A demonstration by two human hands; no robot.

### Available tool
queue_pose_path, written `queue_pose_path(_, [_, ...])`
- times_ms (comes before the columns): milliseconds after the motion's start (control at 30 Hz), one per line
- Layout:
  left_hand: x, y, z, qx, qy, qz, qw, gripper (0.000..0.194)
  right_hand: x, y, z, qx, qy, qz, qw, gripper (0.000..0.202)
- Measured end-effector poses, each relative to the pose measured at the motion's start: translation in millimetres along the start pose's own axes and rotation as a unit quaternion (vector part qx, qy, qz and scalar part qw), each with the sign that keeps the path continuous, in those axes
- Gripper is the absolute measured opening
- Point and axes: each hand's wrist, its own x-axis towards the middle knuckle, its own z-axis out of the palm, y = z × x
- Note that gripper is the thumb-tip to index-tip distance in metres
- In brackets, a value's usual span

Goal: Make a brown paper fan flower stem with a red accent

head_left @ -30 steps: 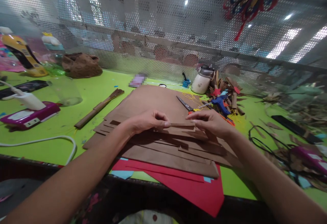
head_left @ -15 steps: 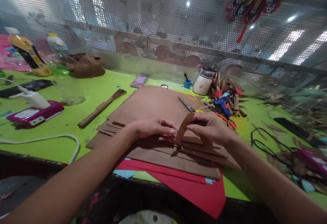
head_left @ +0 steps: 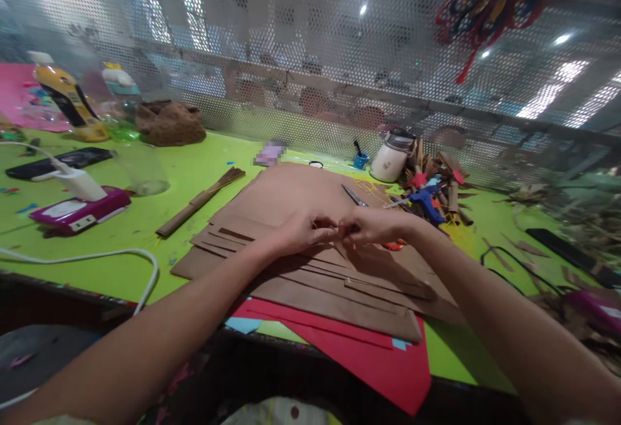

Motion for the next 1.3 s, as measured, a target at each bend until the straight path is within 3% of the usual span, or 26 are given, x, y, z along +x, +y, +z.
queue_pose_path(100, [0.1, -8.0, -1.6, 0.074, 0.014, -0.022, 0.997, 0.023, 5.7, 4.9, 4.5, -0.005, 0.017, 0.013, 1.000, 0.021])
queue_pose_path(333, [-2.9, -4.1, -9.8, 0.148, 0.028, -0.062, 0.987, 0.020, -4.2, 15.9, 37.0, 0.039, 0.166, 0.068, 0.983, 0.020])
queue_pose_path(500, [-4.2, -2.9, -11.3, 0.238, 0.021, -0.043, 0.970, 0.014, -11.8, 5.7, 50.6, -0.023, 0.231, 0.041, 0.972, 0.021])
queue_pose_path(667, [-0.6, -5.4, -7.0, 0.298, 0.012, 0.032, 0.954, 0.012, -9.7, 3.3, 54.0, -0.097, 0.226, 0.020, 0.969, 0.021])
queue_pose_path(867, [4.0, -2.2, 2.1, 0.345, -0.033, 0.123, 0.930, 0.021, -3.2, 5.3, 63.0, -0.195, 0.198, 0.063, 0.959, 0.023])
queue_pose_path(1033, [2.8, -0.5, 2.1, 0.406, -0.030, 0.161, 0.899, 0.023, -6.4, 1.6, 68.2, -0.270, 0.199, 0.073, 0.939, 0.025])
queue_pose_path(1300, [0.8, 2.0, -0.8, 0.447, -0.061, 0.188, 0.872, 0.021, -20.7, -2.2, 67.8, -0.277, 0.189, 0.066, 0.940, 0.023])
